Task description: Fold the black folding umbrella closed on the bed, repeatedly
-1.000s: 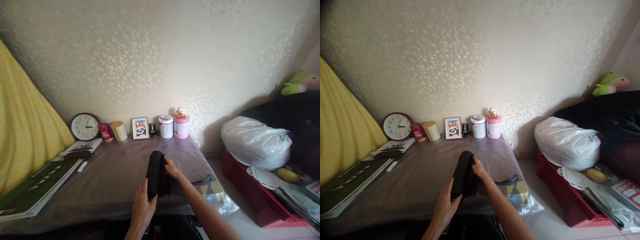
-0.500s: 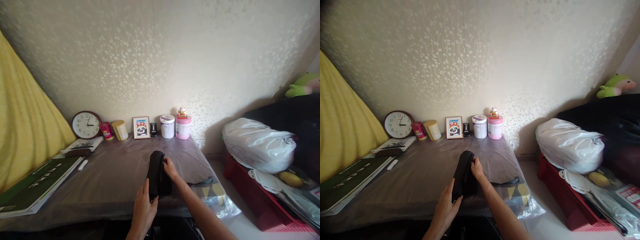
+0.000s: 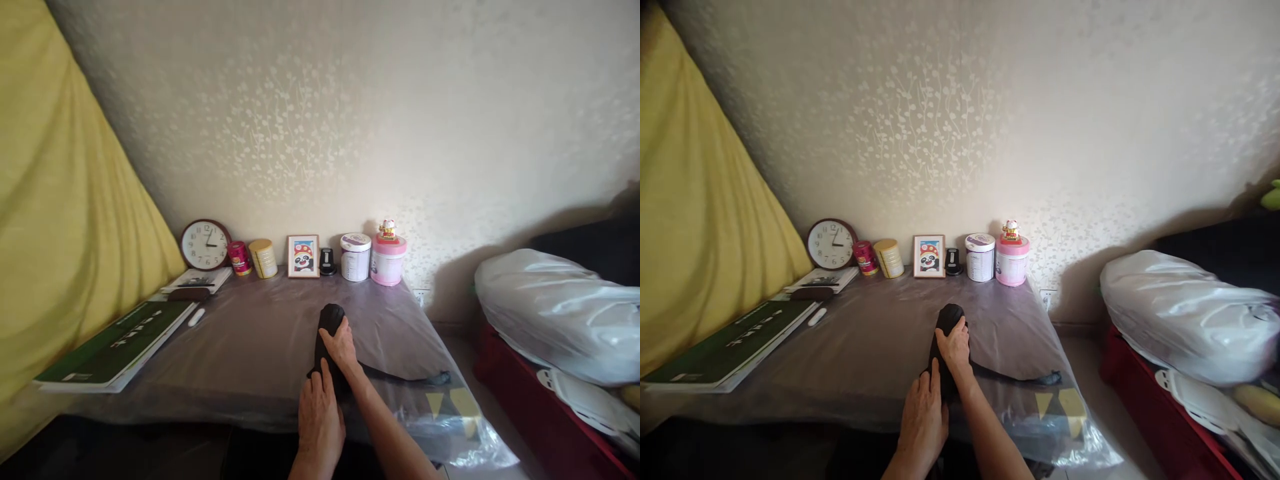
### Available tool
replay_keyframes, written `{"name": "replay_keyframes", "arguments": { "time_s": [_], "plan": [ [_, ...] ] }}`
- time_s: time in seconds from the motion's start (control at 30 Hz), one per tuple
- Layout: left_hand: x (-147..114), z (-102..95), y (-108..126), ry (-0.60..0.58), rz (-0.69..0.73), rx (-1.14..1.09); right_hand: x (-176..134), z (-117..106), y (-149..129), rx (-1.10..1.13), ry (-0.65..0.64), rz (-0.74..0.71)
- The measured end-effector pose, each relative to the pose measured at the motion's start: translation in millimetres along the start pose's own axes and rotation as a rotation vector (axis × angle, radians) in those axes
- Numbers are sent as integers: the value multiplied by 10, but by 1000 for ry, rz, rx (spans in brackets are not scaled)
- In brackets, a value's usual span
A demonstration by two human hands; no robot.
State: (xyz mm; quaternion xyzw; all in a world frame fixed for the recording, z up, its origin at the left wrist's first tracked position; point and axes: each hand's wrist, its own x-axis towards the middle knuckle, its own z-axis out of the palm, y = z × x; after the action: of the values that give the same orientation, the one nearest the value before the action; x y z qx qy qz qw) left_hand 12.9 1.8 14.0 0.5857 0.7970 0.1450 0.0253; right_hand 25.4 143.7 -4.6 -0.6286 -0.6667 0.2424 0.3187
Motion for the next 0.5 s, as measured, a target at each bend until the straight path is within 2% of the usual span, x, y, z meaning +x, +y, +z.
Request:
{"name": "replay_keyframes", "arguments": {
  "time_s": [0.13, 0.2, 0.27, 0.33, 0.4, 0.5],
  "plan": [
    [-42, -3, -122, -60, -1, -218, -25, -74, -105, -33, -64, 36],
    [-114, 22, -247, -89, 1, -413, -23, -101, -115, -31, -79, 47],
    [-206, 55, -382, -69, 0, -619, -19, -110, -108, -20, -78, 46],
    [-288, 79, -483, -47, -84, -851, -14, -106, -94, -1, -67, 38],
    [-337, 83, -516, -267, -253, -1146, -9, -98, -78, 21, -55, 26],
    [-350, 52, -433, -431, -320, -1312, 2, -104, -59, 82, -39, 9]
  ]
}}
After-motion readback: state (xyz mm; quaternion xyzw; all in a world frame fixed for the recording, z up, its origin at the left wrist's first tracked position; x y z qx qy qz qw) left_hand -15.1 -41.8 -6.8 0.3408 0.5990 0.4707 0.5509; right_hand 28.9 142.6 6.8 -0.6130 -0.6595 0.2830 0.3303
